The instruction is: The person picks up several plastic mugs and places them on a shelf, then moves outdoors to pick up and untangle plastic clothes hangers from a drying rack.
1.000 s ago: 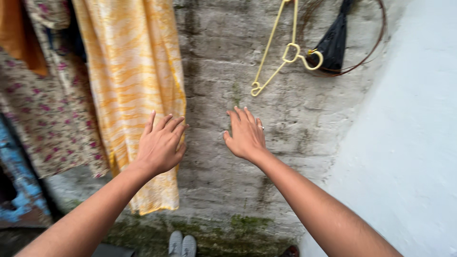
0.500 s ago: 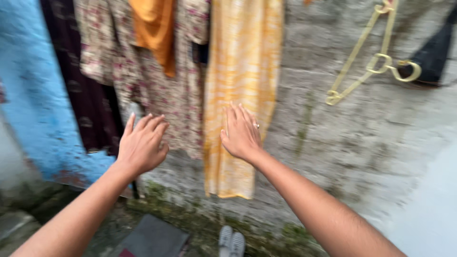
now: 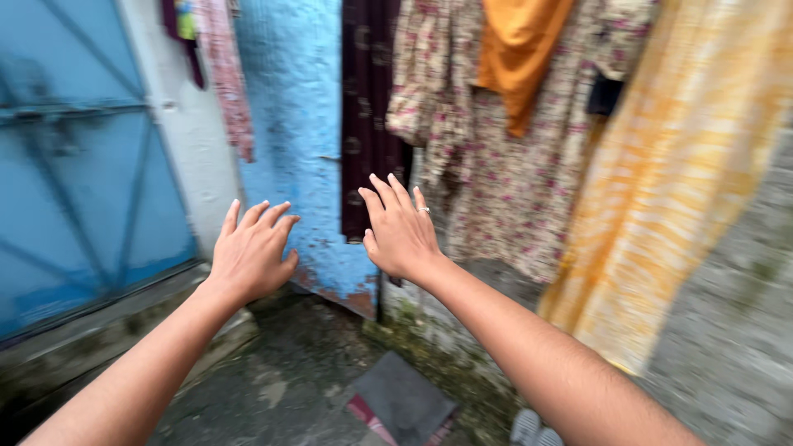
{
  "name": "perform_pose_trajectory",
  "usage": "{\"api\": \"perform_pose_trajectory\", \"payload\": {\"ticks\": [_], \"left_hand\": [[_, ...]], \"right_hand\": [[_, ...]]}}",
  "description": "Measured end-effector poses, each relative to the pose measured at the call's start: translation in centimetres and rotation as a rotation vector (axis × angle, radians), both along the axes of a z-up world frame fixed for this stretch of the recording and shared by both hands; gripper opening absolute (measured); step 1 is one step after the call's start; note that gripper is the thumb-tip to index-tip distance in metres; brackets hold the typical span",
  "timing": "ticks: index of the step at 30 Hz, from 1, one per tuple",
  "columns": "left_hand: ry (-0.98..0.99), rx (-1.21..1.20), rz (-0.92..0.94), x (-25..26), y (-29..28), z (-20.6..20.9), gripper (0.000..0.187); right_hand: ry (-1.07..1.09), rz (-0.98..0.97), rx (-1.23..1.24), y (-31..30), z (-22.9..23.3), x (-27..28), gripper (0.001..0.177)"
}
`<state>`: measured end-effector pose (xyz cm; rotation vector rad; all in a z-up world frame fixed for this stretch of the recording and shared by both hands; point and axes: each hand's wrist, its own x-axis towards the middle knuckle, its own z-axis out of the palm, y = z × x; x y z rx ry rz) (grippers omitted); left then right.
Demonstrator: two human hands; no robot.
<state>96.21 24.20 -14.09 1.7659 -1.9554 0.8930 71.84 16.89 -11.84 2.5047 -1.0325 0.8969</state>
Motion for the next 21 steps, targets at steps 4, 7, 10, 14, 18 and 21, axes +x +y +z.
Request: {"api": "perform_pose_trajectory", "payload": {"ticks": [4, 7, 10, 14, 18, 21], "left_hand": [[0.002, 0.051, 0.157, 6.5, 3.8, 0.4, 0.060], [0.016, 0.061, 0.258, 11.1, 6.6, 0.4, 0.061], [-0.011, 0.106, 0.382, 15.2, 9.3, 0.3, 0.059], [0.006, 0.153, 0.522, 20.4, 12.1, 0.7, 0.059], [0.022, 0.159, 0.657, 25.6, 13.8, 1.2, 0.058], [-0.001, 0.166, 0.751, 29.3, 14.9, 2.0, 0.061]], "right_hand": [[0.025, 0.112, -0.004, 0.5, 0.3, 7.7, 0.066], [0.055, 0.200, -0.035, 0.9, 0.5, 13.3, 0.067], [0.042, 0.296, -0.023, 1.5, 0.6, 18.9, 0.067], [0.048, 0.425, -0.073, 1.7, 0.2, 26.1, 0.066], [0.102, 0.545, -0.106, 0.8, 0.3, 33.3, 0.067], [0.191, 0.672, -0.057, -0.2, 0.8, 38.6, 0.069]]}}
